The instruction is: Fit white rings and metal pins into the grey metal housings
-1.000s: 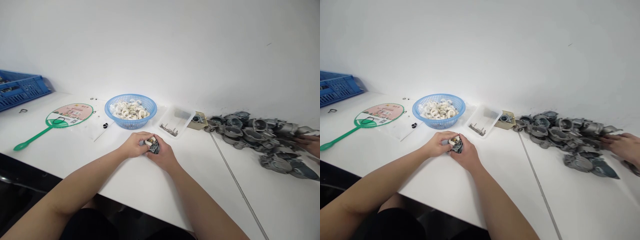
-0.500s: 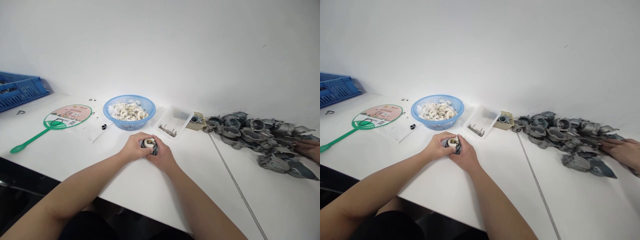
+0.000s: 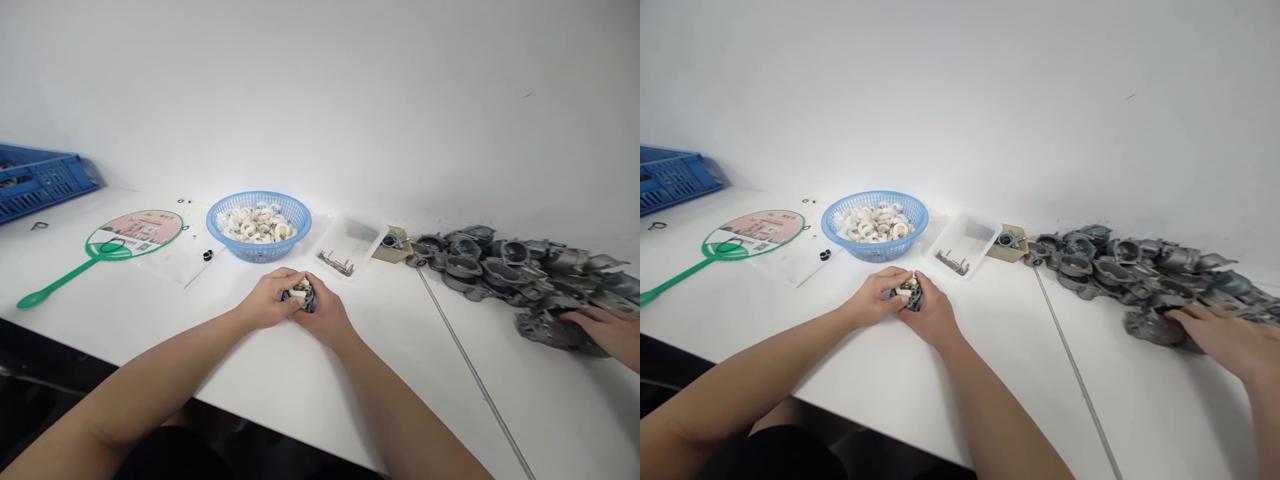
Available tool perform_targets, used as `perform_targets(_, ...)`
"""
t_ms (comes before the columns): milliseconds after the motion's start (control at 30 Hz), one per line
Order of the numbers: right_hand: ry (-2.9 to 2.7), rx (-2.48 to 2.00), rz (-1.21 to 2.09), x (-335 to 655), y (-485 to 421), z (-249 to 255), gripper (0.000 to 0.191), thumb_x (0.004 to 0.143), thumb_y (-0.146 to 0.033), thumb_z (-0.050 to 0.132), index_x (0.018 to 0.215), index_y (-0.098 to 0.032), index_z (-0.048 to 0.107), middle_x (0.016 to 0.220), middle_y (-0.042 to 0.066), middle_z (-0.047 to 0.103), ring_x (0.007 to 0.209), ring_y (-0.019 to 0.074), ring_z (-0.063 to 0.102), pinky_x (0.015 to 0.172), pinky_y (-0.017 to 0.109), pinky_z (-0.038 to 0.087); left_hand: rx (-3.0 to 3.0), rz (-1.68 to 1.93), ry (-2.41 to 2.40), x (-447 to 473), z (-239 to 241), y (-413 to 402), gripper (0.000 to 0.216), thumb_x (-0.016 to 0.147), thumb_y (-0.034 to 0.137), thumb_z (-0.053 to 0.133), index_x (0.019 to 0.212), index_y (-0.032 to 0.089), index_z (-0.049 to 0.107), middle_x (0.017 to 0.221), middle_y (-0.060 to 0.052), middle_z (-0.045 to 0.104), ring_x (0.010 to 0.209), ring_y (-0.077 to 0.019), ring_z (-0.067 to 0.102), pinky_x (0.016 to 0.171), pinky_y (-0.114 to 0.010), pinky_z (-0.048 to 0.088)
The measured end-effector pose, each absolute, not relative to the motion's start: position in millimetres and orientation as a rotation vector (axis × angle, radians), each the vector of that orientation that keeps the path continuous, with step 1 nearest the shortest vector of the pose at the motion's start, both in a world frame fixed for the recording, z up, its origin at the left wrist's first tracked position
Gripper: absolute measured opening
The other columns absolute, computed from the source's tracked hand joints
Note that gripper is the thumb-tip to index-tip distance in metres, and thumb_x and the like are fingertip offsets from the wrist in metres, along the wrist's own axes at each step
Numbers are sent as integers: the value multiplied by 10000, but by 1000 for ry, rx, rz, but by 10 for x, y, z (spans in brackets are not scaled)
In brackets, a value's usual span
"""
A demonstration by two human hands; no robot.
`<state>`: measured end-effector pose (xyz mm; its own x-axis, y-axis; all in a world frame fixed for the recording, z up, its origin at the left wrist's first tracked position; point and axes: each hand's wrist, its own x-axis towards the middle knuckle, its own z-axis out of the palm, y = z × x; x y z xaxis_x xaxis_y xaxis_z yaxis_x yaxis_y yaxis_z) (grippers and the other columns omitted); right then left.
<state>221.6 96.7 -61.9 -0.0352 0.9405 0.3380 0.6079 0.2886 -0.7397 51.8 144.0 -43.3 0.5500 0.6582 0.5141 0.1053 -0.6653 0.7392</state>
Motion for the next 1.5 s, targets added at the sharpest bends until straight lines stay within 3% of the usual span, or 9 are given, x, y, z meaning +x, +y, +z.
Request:
perform_targets(300,-1680,-1392,625,2150,976,-556,591,637,-302,637,1185,-463,482,1137,-34,607,1047,285,576,796,412,526,2093,1092,636,545,-425,1430,430,726,197,583,1156,207,580,1089,-74,577,1000,-206,551,906,-341,439)
perform_targets(533,-1705,-1448,598,2168,970,-543,753,600,-334,685,1302,-282,418,1240,33,544,1115,292,524,914,439,455,1947,1158,771,605,-399,1411,405,593,147,656,996,167,629,969,-64,603,926,-206,578,864,-338,461)
perform_targets(967,-1727,-1497,650,2170,967,-497,812,603,-318,708,1333,-211,369,1274,74,508,1136,275,500,933,423,425,1859,1154,801,626,-381,1431,383,519,109,673,898,162,660,927,-52,601,871,-197,594,813,-324,483)
perform_targets(1233,-1764,-1437,658,2188,965,-470,795,623,-331,699,1331,-196,364,1252,88,525,1106,277,522,894,419,455,1833,1096,767,614,-410,1477,403,529,139,698,928,177,666,933,-49,605,817,-177,592,707,-278,489)
perform_targets(1500,-1746,-1442,666,2185,962,-470,792,630,-298,692,1338,-197,354,1261,89,517,1120,274,514,916,430,445,1831,1100,732,619,-413,1478,415,539,121,685,948,185,665,953,-43,605,812,-163,588,703,-263,472)
